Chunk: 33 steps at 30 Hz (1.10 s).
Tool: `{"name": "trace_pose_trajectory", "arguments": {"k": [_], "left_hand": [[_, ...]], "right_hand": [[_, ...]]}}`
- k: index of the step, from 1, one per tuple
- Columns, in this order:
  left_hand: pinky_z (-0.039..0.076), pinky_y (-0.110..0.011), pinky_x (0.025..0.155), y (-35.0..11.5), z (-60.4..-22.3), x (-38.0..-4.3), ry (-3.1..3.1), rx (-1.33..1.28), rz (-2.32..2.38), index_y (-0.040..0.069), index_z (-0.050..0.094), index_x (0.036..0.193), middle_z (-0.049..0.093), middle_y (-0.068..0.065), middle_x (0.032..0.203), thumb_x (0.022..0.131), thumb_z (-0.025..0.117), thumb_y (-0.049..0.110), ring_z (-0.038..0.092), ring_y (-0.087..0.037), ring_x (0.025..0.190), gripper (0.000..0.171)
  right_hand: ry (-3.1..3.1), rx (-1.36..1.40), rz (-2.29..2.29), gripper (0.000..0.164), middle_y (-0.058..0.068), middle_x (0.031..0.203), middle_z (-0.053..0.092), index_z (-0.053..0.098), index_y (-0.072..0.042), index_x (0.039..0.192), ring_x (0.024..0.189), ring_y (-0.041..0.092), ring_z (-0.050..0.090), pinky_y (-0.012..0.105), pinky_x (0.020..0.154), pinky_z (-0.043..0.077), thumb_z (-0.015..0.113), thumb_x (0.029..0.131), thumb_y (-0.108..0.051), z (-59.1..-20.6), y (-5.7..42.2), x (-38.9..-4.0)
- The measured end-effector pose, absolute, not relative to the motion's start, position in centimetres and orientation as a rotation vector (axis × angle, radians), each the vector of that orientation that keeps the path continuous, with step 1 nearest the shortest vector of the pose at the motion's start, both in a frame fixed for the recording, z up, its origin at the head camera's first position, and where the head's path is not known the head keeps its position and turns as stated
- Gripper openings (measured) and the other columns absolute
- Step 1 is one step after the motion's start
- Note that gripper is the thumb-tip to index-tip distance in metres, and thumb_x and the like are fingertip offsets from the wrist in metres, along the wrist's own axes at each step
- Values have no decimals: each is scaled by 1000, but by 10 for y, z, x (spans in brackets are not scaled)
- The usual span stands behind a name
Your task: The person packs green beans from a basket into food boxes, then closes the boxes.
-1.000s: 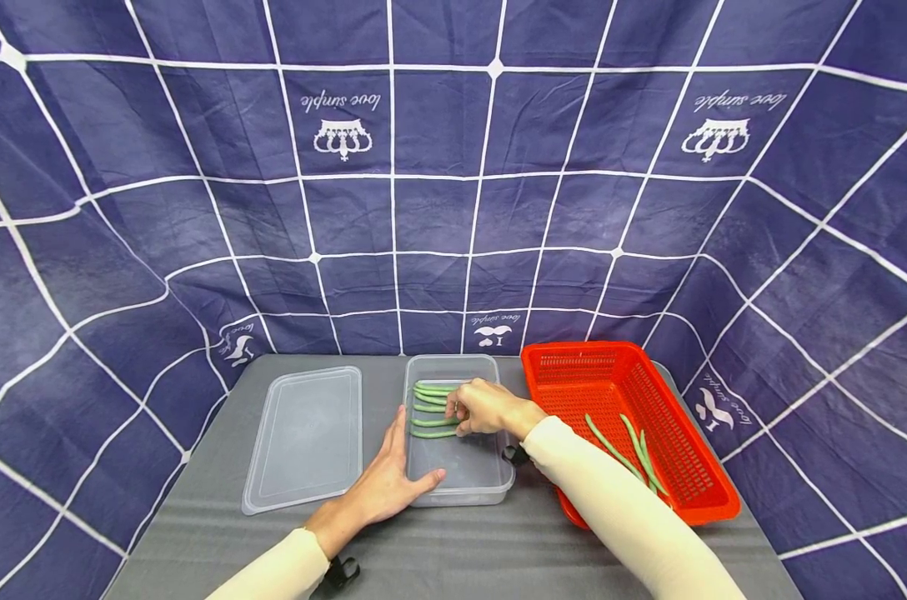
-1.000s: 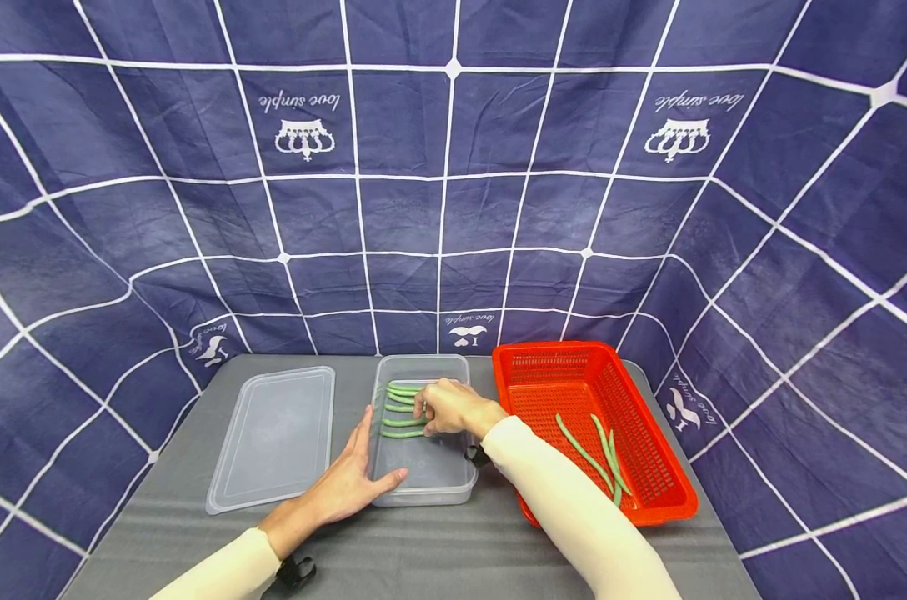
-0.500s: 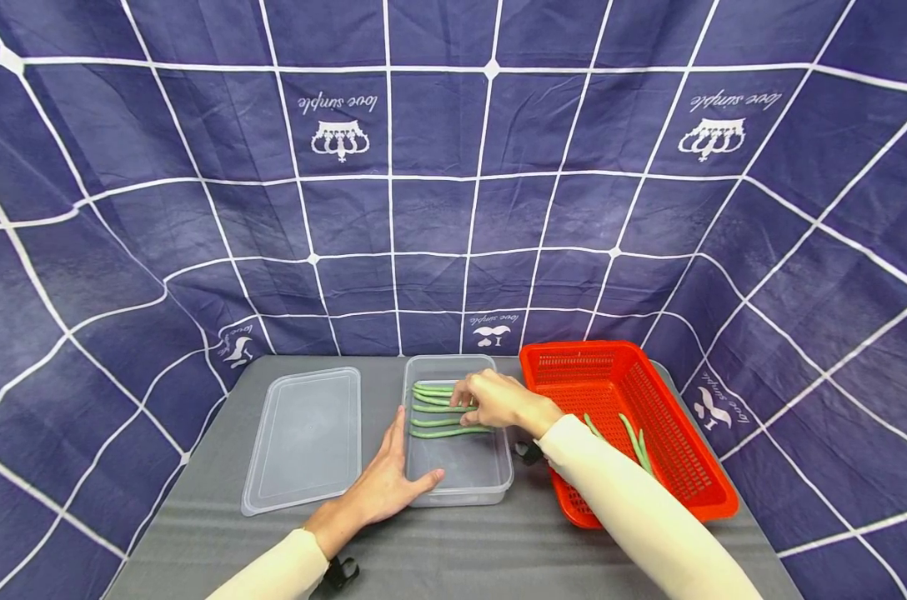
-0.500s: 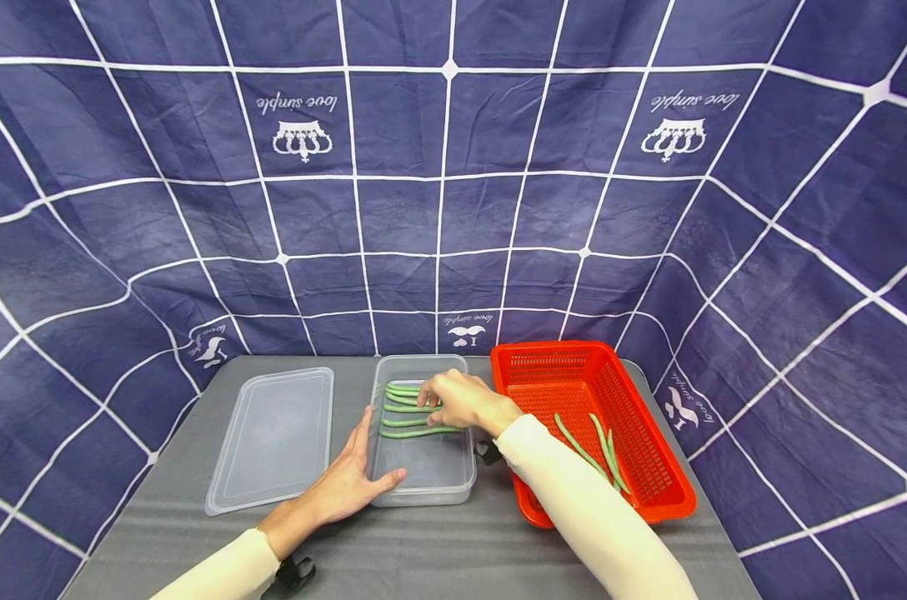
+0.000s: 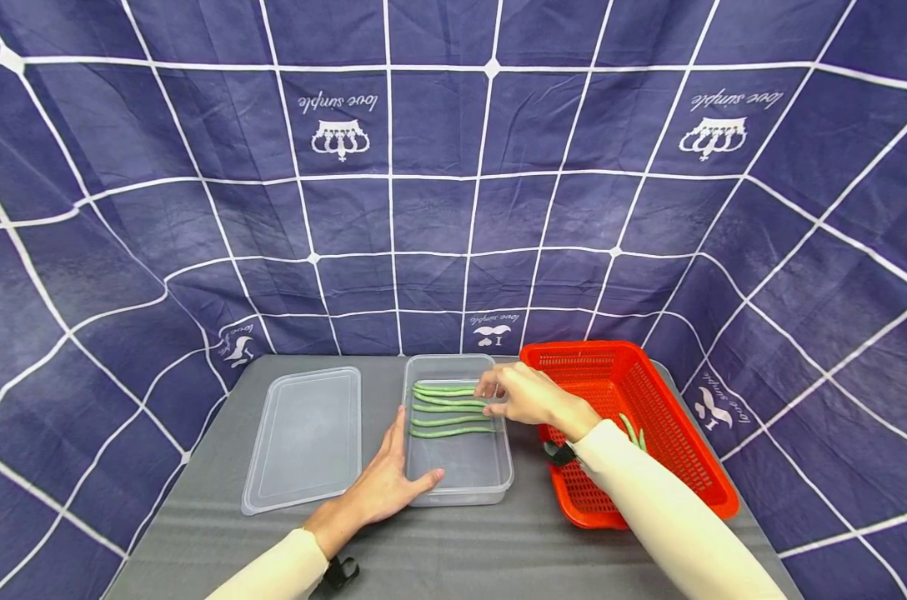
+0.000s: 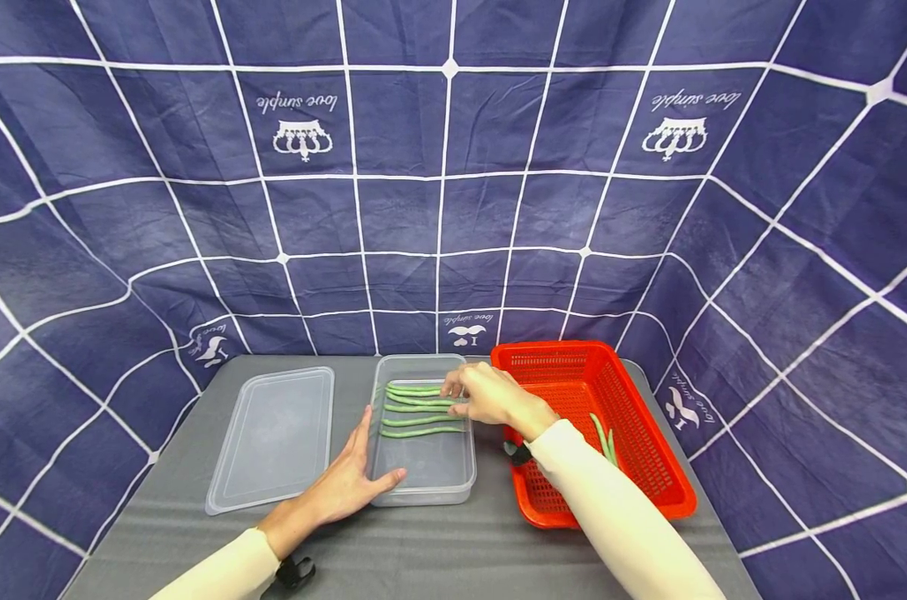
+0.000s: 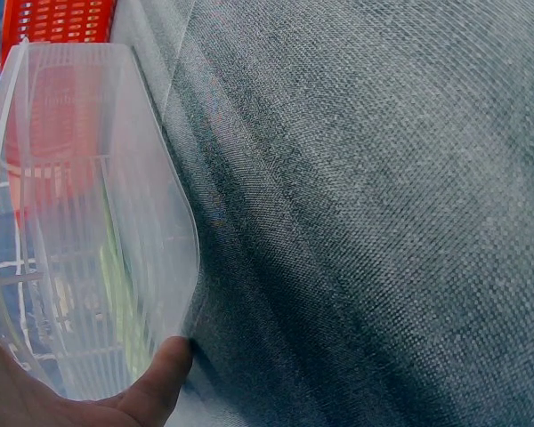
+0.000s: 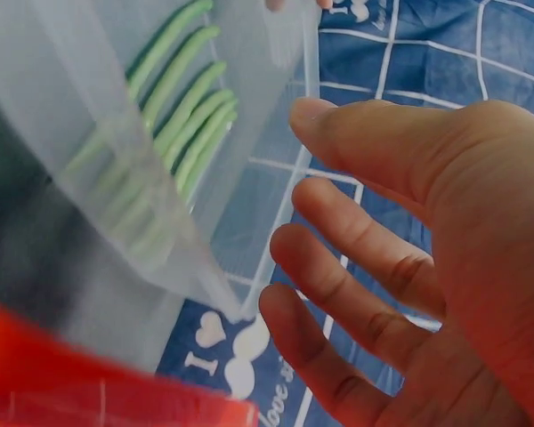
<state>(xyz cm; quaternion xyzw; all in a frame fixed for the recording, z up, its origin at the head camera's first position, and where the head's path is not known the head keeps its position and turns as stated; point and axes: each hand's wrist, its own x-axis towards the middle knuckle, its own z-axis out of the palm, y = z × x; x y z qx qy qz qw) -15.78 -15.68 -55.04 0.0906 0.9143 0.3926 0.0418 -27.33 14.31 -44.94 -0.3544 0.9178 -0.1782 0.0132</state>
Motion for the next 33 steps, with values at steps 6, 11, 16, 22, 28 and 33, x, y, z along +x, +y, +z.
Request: {"name": "trace_pose_trajectory", "arguments": {"k": [6,11,16,22,28,33], "left_hand": [[42,-72,134,-156,-550,-158,2806,276,1212,6,0,188,27,-33,189,98,90,57,42,-58,169,137],[43,-71,134,-156,-552,-158,2810,276,1210,6,1,188,28,-33,189,97,90,58,43,-58,169,138],[43,-71,134,-156,-552,-158,2807,274,1216,6,1,188,28,-33,189,98,91,56,43,-57,169,137],[42,-70,135,-156,-551,-158,2804,268,1219,6,2,188,29,-32,189,97,91,59,43,-57,169,138],[43,-70,135,-156,-550,-157,2794,260,1224,8,1,188,29,-32,188,97,91,59,43,-57,169,138],[42,-70,135,-157,-551,-158,2798,260,1223,8,0,188,28,-32,189,97,92,57,42,-56,170,138]], "right_hand": [[2889,-1133,-592,24,-5,116,85,87,-23,119,102,22,83,39,86,67,96,97,-22,-448,165,-273],[2902,-1098,-642,25,-4,114,88,86,-19,120,104,21,84,43,96,67,96,97,-20,-448,184,-272],[2940,-1066,-665,26,-4,107,86,86,-21,119,103,18,81,45,96,64,97,96,-19,-448,204,-269],[2976,-1002,-645,26,-5,108,85,86,-21,121,107,19,80,42,92,63,97,97,-21,-453,233,-268],[3001,-973,-621,28,-1,106,84,84,-16,120,101,19,79,39,87,62,97,96,-22,-462,264,-264],[3013,-966,-619,32,3,102,84,83,-11,120,94,20,78,36,84,62,100,93,-20,-471,287,-261]]}}
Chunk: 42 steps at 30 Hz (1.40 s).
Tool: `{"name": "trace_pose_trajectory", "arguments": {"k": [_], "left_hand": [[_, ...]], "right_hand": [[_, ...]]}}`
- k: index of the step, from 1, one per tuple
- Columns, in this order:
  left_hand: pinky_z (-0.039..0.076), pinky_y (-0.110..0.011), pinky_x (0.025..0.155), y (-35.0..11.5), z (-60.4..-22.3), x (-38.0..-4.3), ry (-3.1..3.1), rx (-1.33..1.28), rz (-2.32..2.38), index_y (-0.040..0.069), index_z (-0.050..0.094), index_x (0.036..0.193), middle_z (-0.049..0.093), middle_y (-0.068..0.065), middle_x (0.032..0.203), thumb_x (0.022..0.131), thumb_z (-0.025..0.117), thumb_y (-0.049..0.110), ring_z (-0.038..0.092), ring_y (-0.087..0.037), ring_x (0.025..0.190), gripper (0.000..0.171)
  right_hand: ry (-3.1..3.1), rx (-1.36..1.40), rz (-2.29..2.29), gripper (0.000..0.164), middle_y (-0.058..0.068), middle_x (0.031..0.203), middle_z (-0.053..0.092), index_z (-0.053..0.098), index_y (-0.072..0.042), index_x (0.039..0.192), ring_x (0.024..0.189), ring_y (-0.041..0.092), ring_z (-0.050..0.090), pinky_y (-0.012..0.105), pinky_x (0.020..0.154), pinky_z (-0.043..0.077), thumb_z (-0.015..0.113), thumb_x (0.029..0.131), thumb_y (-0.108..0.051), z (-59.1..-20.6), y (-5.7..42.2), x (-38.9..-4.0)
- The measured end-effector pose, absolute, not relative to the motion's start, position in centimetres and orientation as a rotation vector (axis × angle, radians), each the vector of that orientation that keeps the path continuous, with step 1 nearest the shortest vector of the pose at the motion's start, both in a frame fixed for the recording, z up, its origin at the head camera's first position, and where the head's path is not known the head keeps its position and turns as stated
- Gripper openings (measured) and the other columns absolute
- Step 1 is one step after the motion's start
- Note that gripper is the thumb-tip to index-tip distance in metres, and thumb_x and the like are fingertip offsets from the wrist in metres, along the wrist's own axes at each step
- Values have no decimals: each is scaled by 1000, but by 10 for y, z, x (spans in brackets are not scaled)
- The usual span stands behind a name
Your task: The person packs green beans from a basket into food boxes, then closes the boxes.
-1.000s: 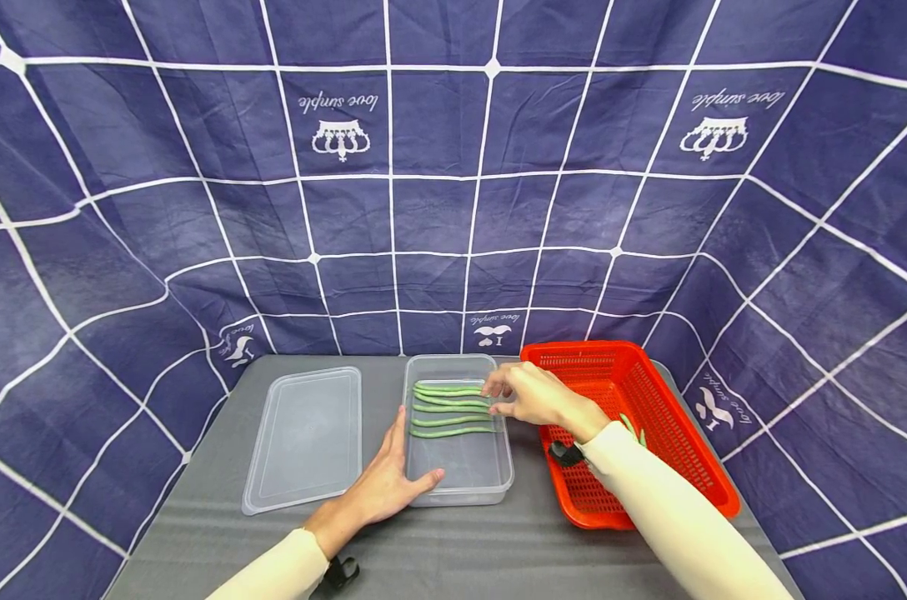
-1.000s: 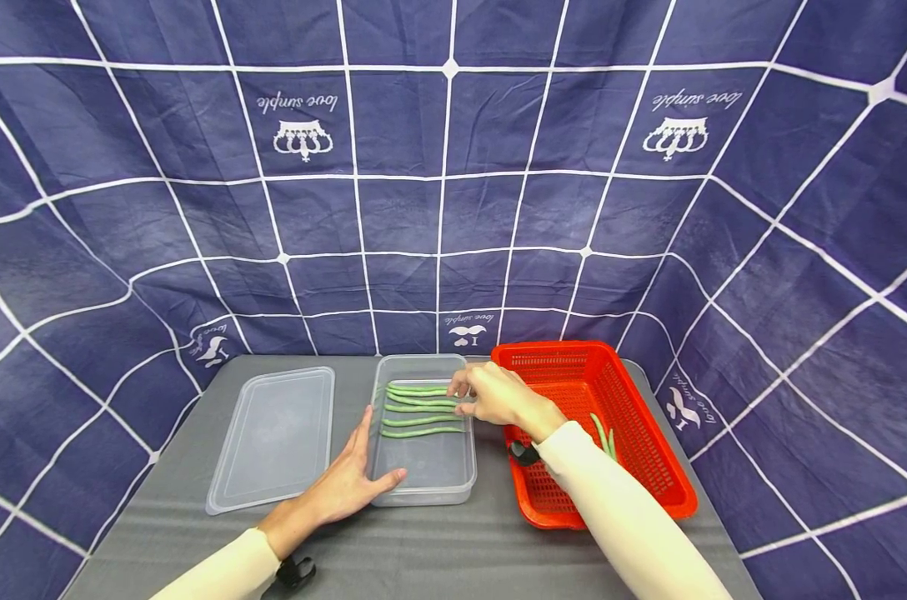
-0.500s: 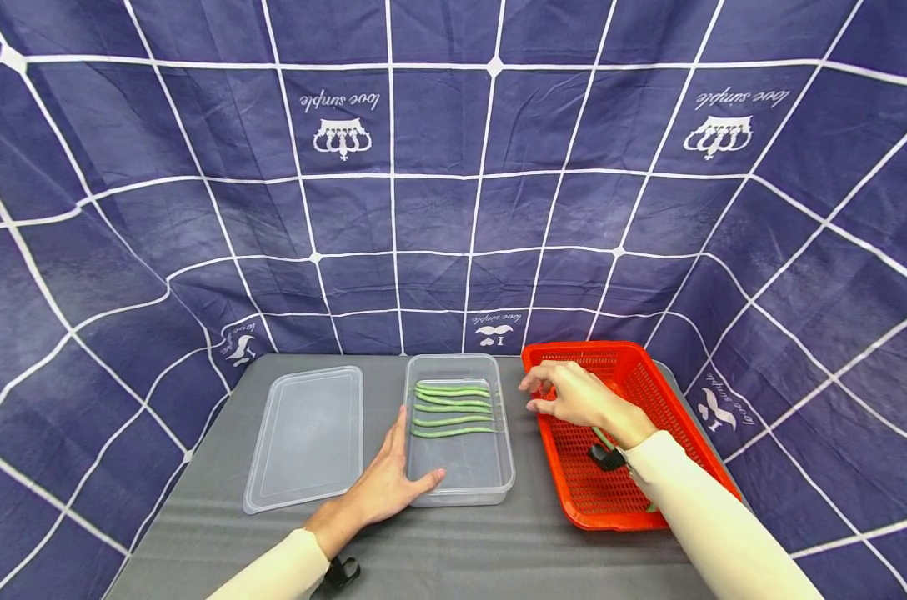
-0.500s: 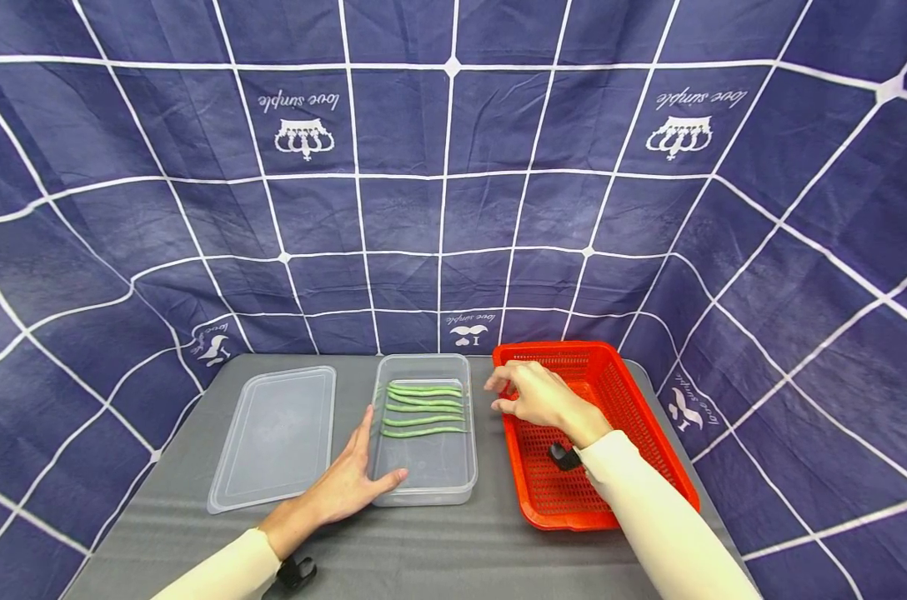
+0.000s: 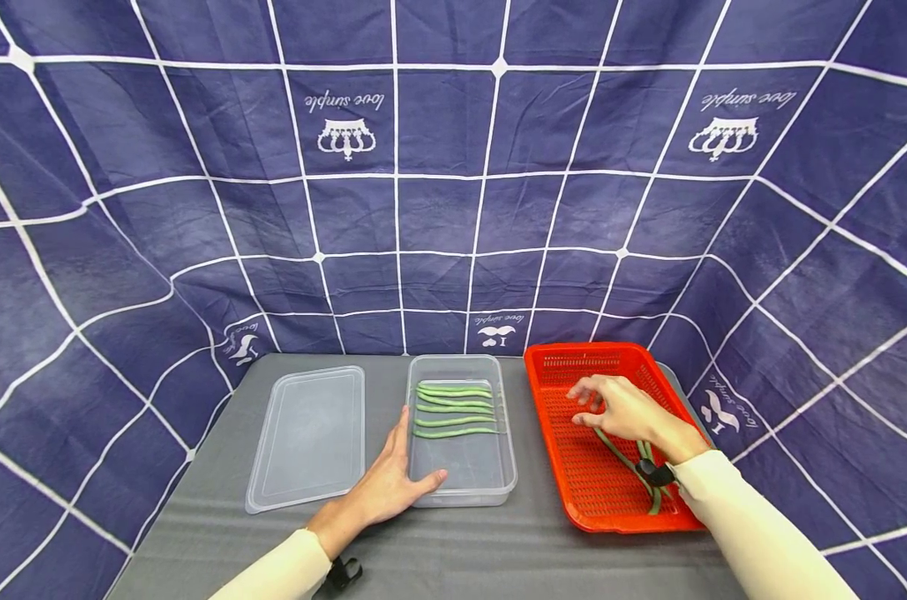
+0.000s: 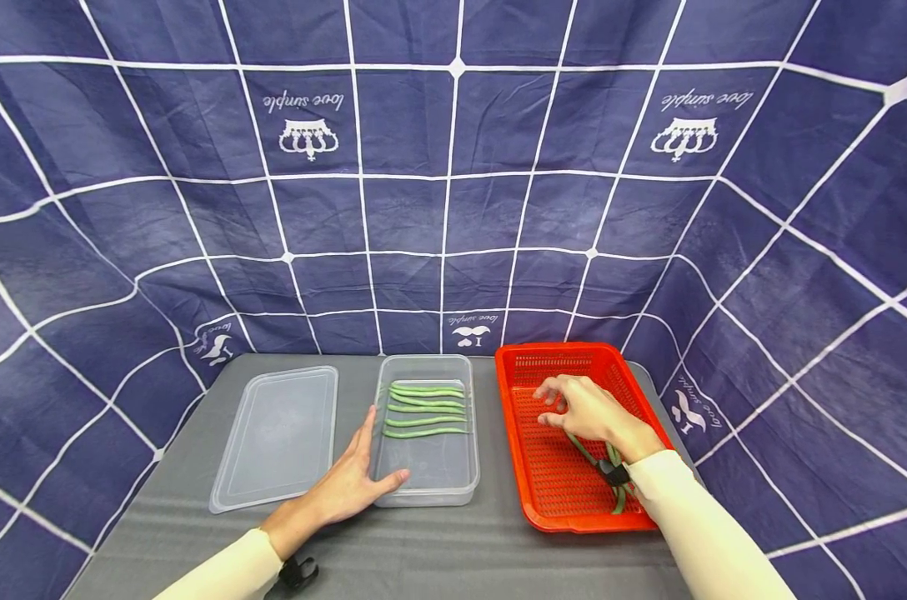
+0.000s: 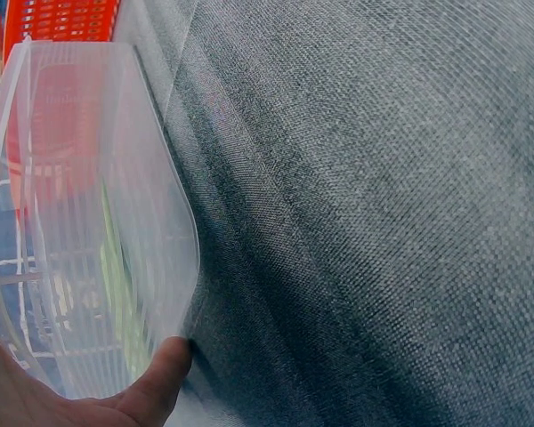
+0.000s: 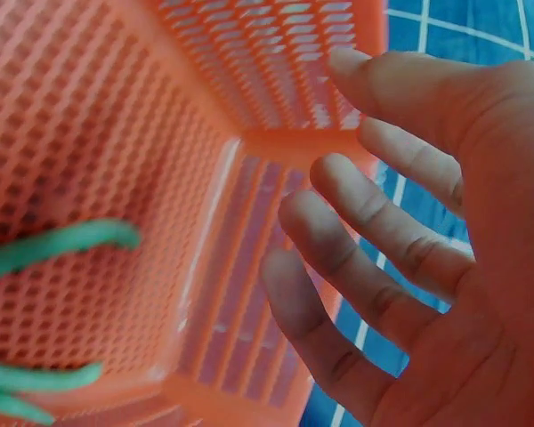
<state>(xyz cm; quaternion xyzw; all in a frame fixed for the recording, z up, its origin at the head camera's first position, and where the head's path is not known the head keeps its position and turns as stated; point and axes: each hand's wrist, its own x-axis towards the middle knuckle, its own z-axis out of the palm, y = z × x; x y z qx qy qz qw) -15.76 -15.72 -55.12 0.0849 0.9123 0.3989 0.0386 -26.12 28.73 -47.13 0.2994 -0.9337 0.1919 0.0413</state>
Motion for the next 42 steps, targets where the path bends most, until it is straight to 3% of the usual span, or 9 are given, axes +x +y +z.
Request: {"name": "trace_pose_trajectory", "arguments": {"k": [10,17,21,32,42], "left_hand": [[42,-69,135,-157,-551,-158,2806,265,1221,7,1,188,28,-31,189,97,92,57,43,-55,170,138],[43,-69,135,-156,-551,-158,2820,280,1219,5,2,188,29,-32,189,97,91,58,44,-56,169,138],[43,-68,135,-156,-552,-159,2820,279,1215,5,2,188,29,-32,189,97,91,57,44,-56,169,137],[42,-69,135,-156,-551,-158,2807,274,1221,6,1,188,29,-32,189,98,91,56,43,-55,169,136],[42,-69,135,-156,-551,-158,2806,273,1219,5,1,188,30,-33,188,99,90,56,43,-56,169,136]], "right_hand": [[-2986,832,590,49,3,104,80,82,-8,126,79,1,68,34,80,60,103,89,-34,-489,321,-255],[-3145,745,570,64,5,102,78,78,-7,128,94,20,73,45,86,61,107,80,-38,-497,333,-251],[-3201,739,619,63,6,98,75,76,-8,126,91,22,70,43,84,59,109,78,-30,-498,338,-249],[-3222,816,696,58,-1,85,70,72,-9,120,76,6,59,27,74,52,107,75,-11,-508,348,-249],[-3273,754,950,54,2,85,69,70,-6,122,62,11,63,24,53,56,89,76,14,-516,349,-250]]}}
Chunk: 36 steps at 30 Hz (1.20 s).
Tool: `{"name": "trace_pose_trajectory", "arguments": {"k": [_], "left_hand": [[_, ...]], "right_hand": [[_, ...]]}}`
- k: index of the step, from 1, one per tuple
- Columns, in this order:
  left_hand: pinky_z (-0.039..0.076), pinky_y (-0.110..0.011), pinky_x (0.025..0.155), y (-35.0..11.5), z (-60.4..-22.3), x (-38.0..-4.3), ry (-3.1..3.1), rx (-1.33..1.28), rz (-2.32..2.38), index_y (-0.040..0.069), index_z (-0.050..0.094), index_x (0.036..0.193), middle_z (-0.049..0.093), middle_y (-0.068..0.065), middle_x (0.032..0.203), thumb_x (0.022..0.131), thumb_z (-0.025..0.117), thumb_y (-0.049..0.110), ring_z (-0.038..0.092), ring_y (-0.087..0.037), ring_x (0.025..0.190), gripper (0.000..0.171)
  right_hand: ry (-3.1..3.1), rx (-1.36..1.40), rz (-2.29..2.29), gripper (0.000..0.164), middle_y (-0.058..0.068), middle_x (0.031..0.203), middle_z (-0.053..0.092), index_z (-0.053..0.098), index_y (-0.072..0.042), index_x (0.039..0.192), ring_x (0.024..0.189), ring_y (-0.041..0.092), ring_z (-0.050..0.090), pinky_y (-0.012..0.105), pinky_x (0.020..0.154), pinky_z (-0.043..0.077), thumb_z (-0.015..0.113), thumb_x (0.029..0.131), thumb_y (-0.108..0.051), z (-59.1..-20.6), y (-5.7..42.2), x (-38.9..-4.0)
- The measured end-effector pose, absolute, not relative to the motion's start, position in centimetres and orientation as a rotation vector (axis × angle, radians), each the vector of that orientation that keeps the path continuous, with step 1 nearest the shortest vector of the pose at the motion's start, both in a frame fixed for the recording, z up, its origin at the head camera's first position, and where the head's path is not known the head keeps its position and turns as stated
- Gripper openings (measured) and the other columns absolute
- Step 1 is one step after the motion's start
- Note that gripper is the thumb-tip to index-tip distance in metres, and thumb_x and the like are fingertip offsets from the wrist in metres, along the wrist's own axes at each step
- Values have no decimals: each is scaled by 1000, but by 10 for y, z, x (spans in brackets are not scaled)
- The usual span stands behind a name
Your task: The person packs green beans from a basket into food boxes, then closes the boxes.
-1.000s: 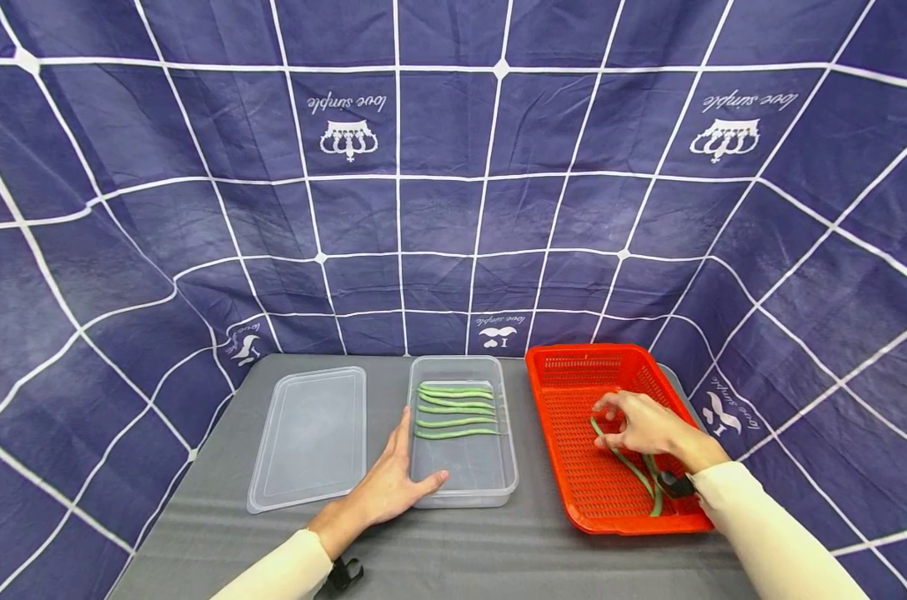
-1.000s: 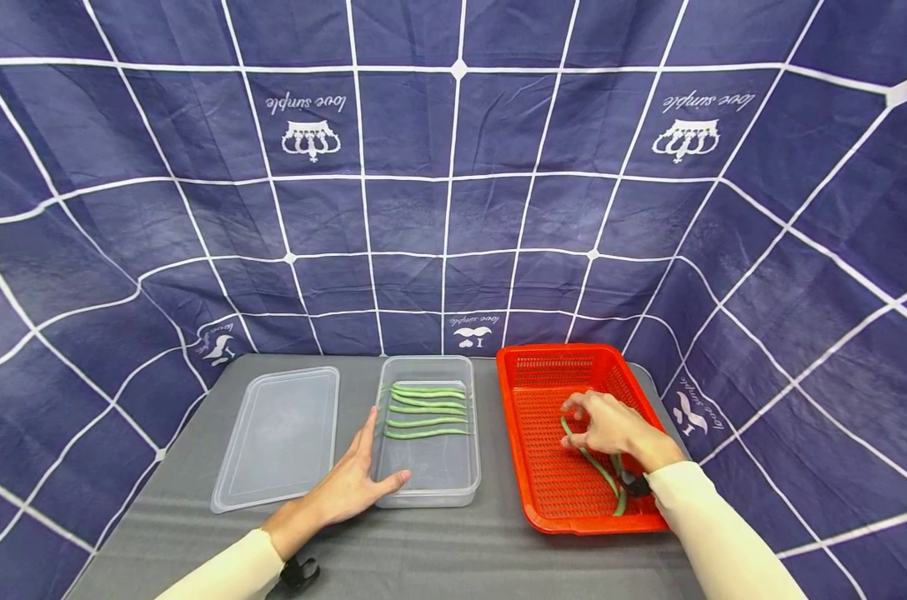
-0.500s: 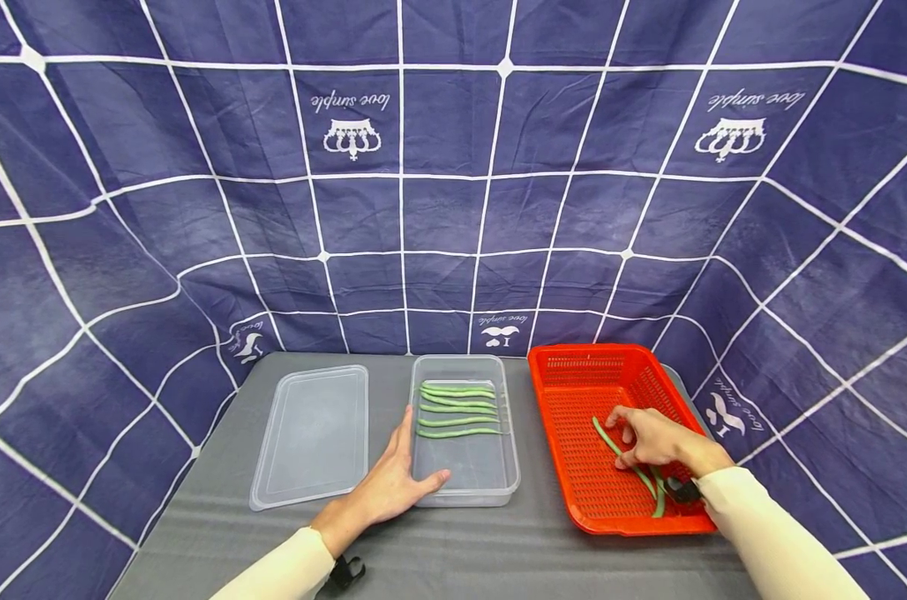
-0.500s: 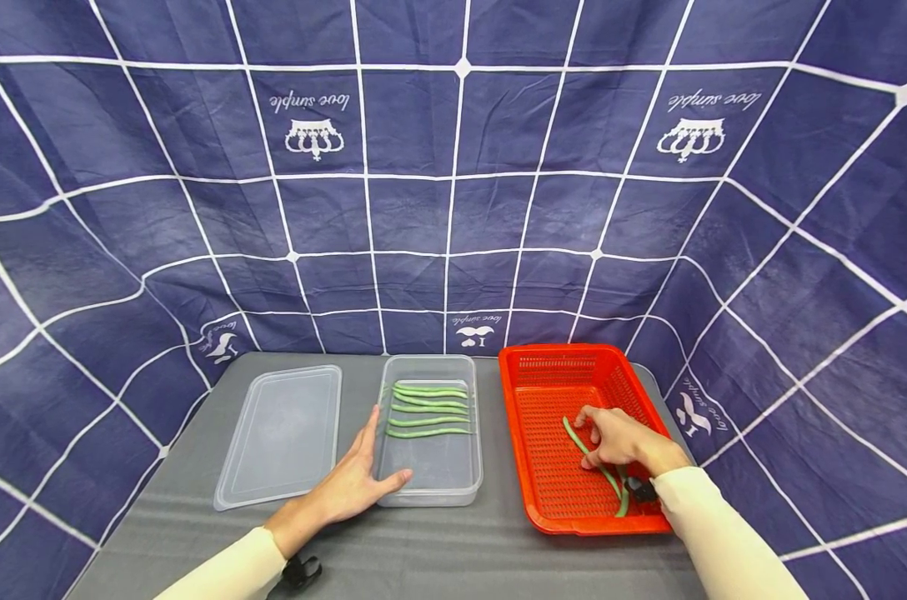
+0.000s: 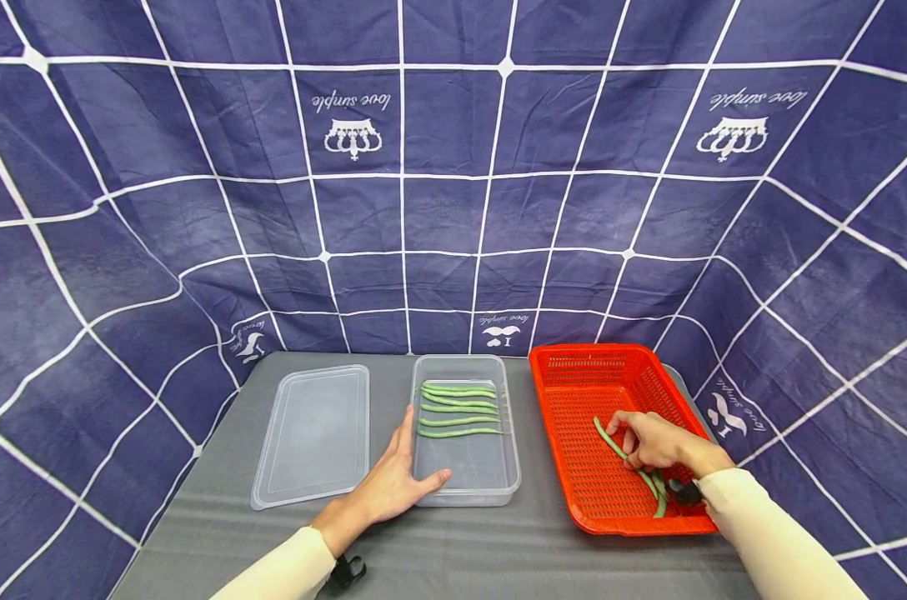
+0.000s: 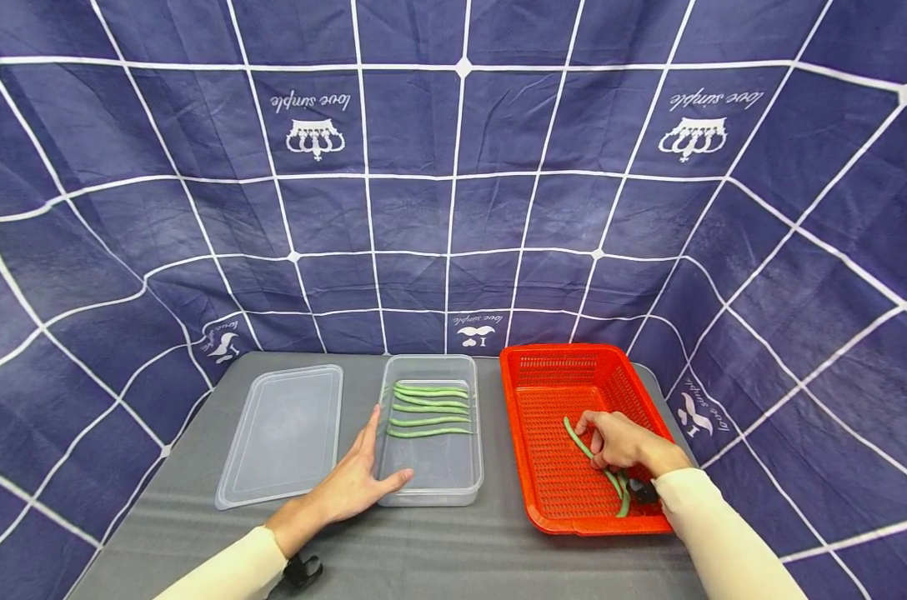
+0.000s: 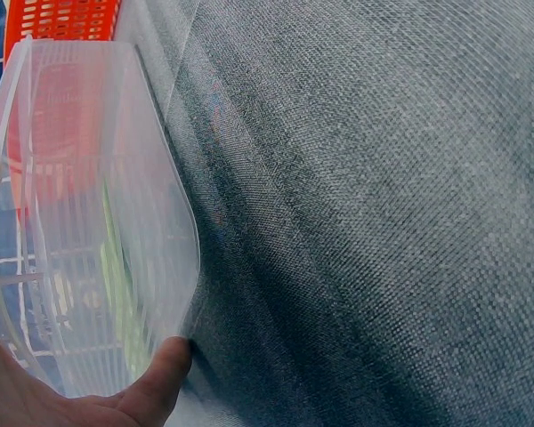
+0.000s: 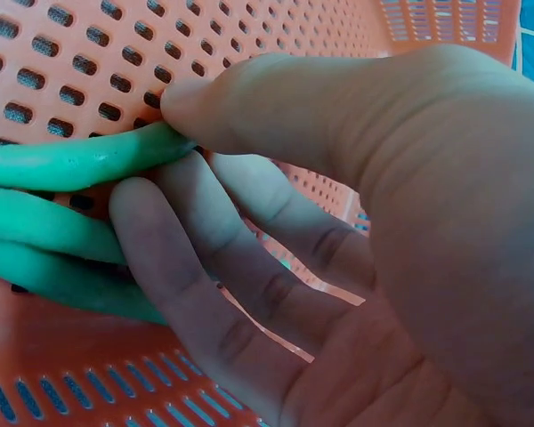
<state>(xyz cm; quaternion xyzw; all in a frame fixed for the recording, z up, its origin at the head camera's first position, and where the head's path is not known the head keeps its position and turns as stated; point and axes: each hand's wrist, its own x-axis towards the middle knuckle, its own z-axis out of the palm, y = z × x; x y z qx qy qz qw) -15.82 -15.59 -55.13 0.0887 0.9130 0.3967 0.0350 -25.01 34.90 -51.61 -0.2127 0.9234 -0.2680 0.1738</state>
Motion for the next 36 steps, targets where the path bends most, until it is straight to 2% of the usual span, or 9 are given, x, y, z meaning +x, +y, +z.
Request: {"name": "trace_pose_trajectory", "arguments": {"k": [10,18,28,36], "left_hand": [[43,-69,135,-155,-552,-159,2817,273,1206,4,1,187,31,-34,187,100,91,51,43,-56,169,134],[43,-69,135,-155,-551,-159,2819,270,1202,4,1,187,31,-34,187,99,91,52,43,-56,169,134],[43,-71,134,-156,-550,-157,2816,266,1209,6,2,188,32,-33,187,97,91,58,45,-56,168,137],[43,-71,134,-156,-550,-156,2813,256,1211,5,3,188,32,-33,187,97,90,57,46,-57,167,136]], "right_hand": [[2581,-625,-820,54,-1,82,69,71,-4,123,61,9,64,24,53,56,77,74,18,-515,350,-250],[2645,-706,-820,44,-1,83,68,75,-3,116,63,1,60,21,61,50,78,77,18,-513,346,-251],[2679,-752,-842,39,0,85,71,79,1,113,66,0,63,20,63,54,78,78,18,-505,340,-252],[2729,-759,-819,35,-4,88,70,82,-5,107,69,-3,58,19,65,50,75,79,15,-499,329,-254]]}}
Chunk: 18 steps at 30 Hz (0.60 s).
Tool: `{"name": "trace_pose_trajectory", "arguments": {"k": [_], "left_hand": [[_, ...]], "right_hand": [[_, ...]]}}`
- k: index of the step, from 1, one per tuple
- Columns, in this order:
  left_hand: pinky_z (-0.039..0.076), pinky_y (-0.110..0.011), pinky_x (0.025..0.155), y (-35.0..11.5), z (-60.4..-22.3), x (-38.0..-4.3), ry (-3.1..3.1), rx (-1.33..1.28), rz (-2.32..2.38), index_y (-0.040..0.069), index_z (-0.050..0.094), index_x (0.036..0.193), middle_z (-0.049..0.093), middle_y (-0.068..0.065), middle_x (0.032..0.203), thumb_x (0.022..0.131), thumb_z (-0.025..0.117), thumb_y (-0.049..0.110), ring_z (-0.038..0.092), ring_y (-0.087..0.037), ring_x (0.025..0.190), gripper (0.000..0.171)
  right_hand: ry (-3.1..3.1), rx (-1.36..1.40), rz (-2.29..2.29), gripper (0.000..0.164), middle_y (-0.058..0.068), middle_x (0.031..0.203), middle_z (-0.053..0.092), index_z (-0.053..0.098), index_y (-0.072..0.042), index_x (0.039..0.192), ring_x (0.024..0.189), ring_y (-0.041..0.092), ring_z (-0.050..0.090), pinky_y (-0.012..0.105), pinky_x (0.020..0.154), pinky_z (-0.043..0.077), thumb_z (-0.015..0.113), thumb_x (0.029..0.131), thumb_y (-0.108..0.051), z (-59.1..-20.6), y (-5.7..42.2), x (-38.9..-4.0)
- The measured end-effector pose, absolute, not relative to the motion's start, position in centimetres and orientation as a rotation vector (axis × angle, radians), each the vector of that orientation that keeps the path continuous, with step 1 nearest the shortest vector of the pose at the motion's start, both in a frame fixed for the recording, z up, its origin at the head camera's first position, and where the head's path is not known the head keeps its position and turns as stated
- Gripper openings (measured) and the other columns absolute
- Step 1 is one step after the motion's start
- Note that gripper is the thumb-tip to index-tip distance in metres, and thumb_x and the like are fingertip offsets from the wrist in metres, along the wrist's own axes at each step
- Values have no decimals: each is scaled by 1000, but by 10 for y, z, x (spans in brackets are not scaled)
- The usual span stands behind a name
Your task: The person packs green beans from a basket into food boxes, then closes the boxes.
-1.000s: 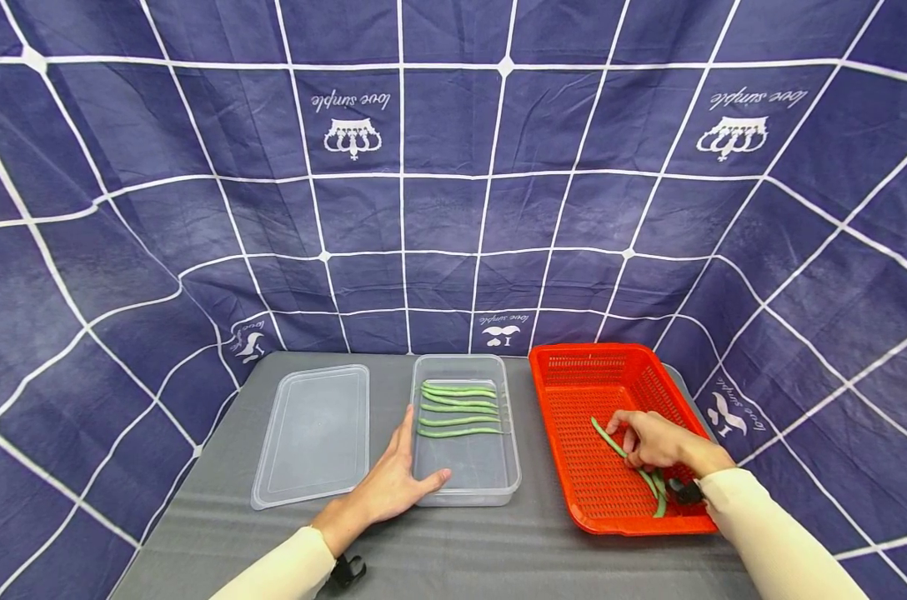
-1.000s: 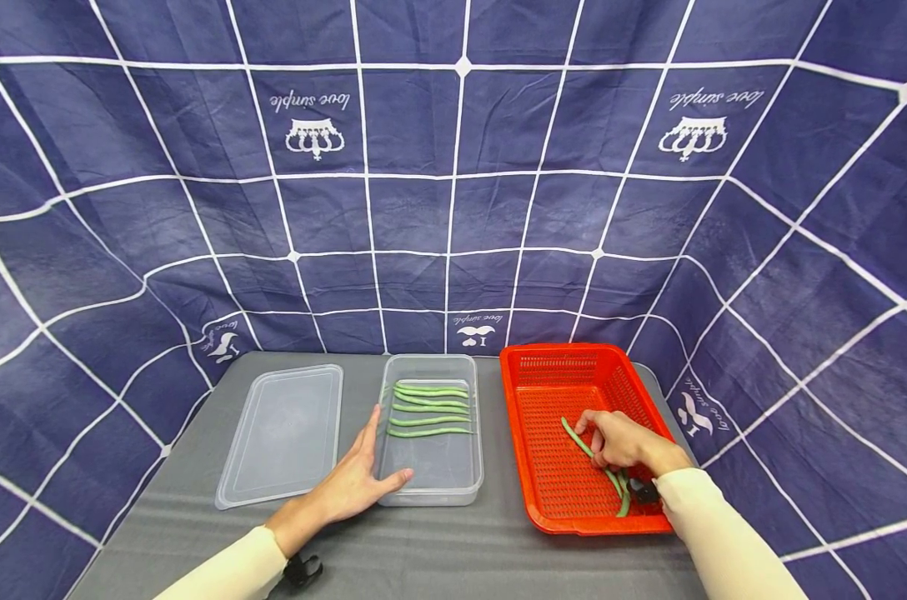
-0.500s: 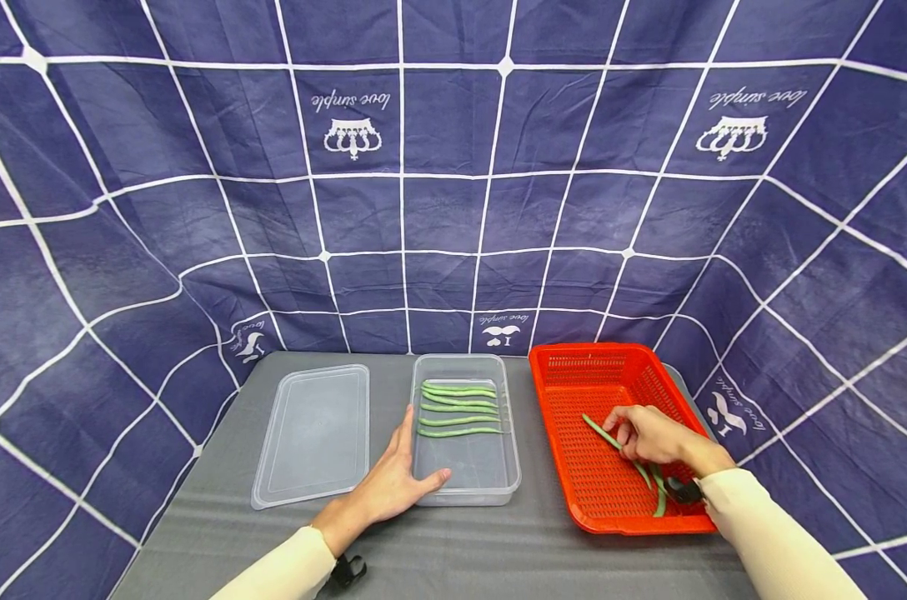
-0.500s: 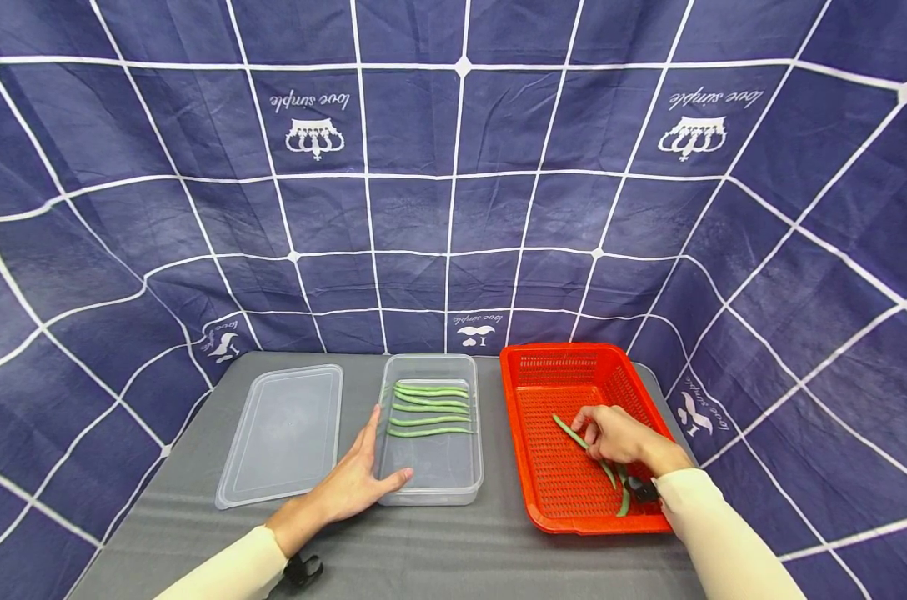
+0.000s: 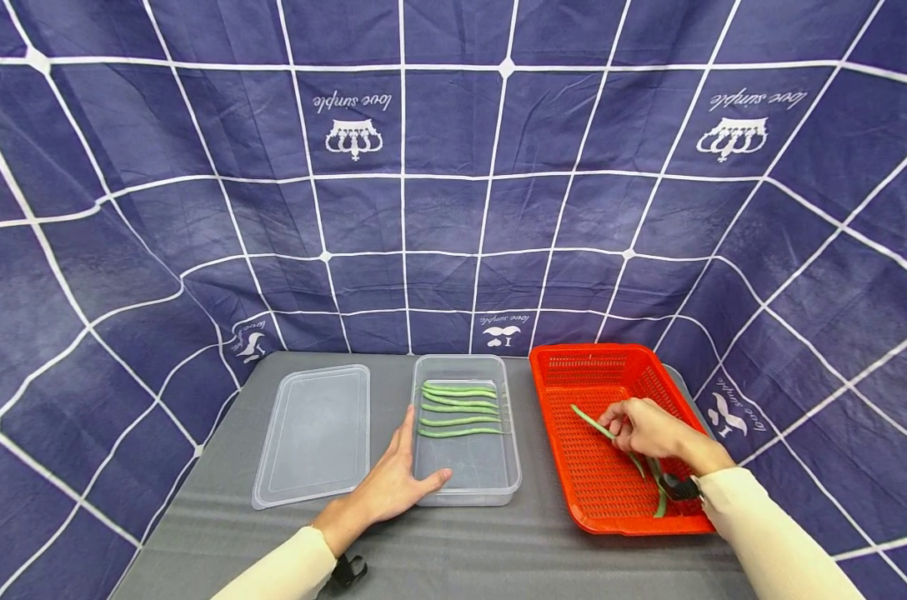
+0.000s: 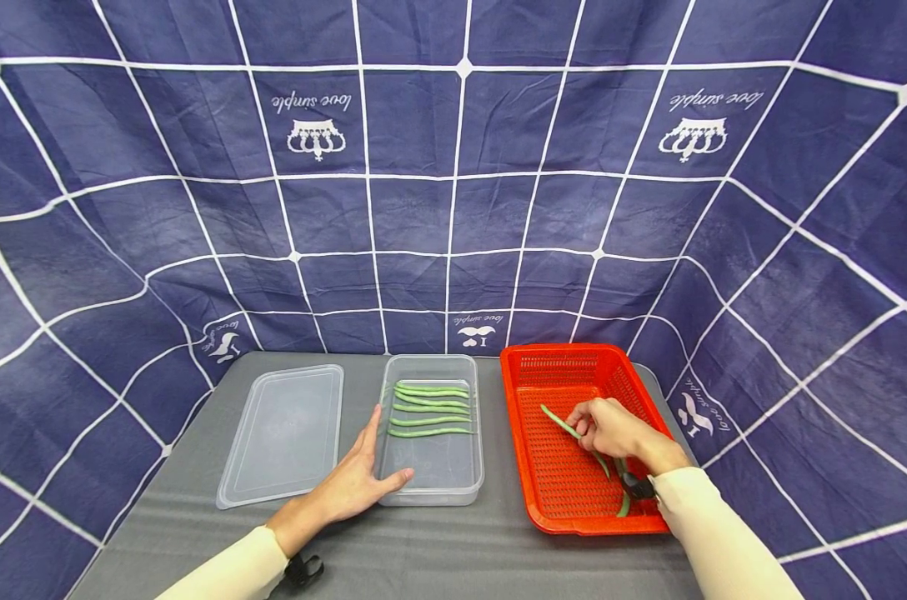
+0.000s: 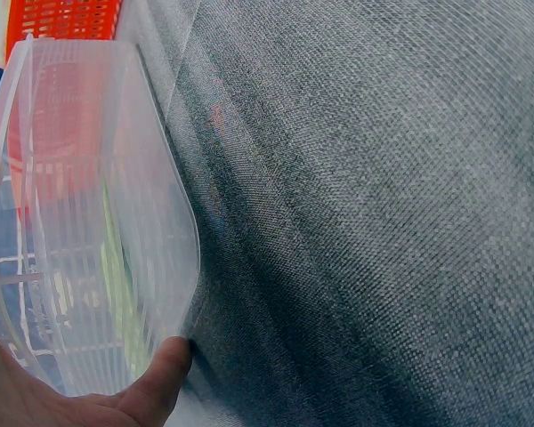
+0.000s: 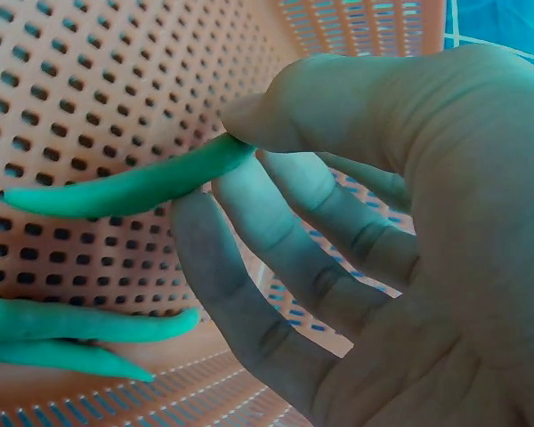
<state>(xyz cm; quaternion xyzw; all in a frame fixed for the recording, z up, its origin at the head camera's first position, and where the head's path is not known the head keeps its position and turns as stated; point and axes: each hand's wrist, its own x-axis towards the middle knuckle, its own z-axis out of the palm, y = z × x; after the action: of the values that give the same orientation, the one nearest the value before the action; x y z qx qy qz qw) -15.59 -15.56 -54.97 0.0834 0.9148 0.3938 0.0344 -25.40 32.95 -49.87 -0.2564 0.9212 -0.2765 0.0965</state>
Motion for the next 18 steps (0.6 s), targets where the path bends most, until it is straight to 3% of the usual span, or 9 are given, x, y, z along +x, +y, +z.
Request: {"name": "trace_pose_trajectory", "arguments": {"k": [9,18], "left_hand": [[44,-71,133,-156,-551,-156,2819,258,1203,7,2,188,33,-32,187,96,90,59,47,-57,166,137],[44,-70,134,-156,-551,-157,2818,263,1210,5,3,188,33,-32,187,97,90,56,46,-57,167,135]], "right_hand": [[2814,-828,-795,39,-10,88,72,81,-14,105,75,-4,59,18,68,49,79,78,14,-487,319,-254],[2814,-859,-850,35,-7,85,77,81,-9,107,78,6,68,21,72,55,77,82,15,-468,306,-253]]}}
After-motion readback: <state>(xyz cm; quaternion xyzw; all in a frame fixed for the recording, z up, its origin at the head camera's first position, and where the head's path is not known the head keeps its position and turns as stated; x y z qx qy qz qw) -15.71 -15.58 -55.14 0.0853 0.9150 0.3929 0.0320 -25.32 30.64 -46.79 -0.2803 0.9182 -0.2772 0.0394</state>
